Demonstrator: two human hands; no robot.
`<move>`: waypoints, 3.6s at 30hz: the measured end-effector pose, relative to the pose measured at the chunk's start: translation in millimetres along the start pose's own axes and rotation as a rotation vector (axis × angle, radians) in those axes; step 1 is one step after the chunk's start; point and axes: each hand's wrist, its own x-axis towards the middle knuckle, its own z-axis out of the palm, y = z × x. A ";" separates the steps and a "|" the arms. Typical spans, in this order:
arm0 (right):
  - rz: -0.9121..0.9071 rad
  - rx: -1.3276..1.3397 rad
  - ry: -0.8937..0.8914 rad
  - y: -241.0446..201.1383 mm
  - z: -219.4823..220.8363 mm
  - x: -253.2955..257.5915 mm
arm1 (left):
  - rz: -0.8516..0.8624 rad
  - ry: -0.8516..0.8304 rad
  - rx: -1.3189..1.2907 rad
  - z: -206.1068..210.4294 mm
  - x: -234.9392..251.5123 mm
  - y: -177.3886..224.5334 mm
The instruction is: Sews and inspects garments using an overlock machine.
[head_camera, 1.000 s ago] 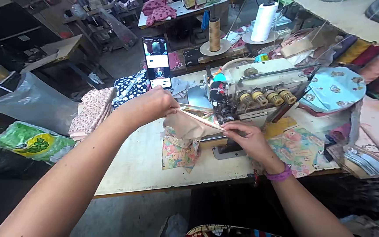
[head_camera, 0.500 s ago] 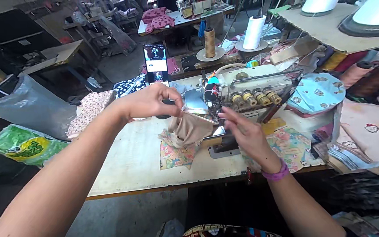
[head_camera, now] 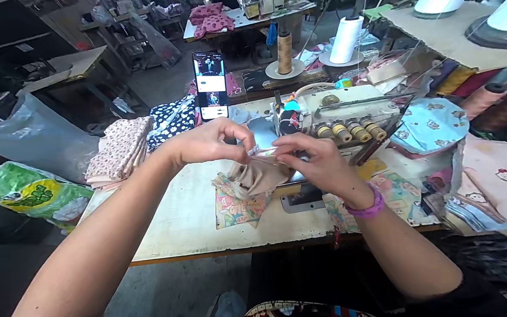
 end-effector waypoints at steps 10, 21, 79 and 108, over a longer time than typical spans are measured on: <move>-0.060 -0.075 0.150 -2.1 27.8 -8.8 | 0.061 0.015 -0.032 1.6 0.6 -4.2; 0.049 0.055 0.046 -3.2 10.3 -11.2 | 0.082 0.027 -0.023 1.4 0.5 -7.6; 0.295 -0.095 0.216 -2.6 23.2 -120.9 | 0.079 0.466 0.586 143.6 12.5 -57.5; 0.053 -0.036 0.038 22.2 6.8 -123.1 | 0.179 0.242 0.744 187.7 13.6 9.8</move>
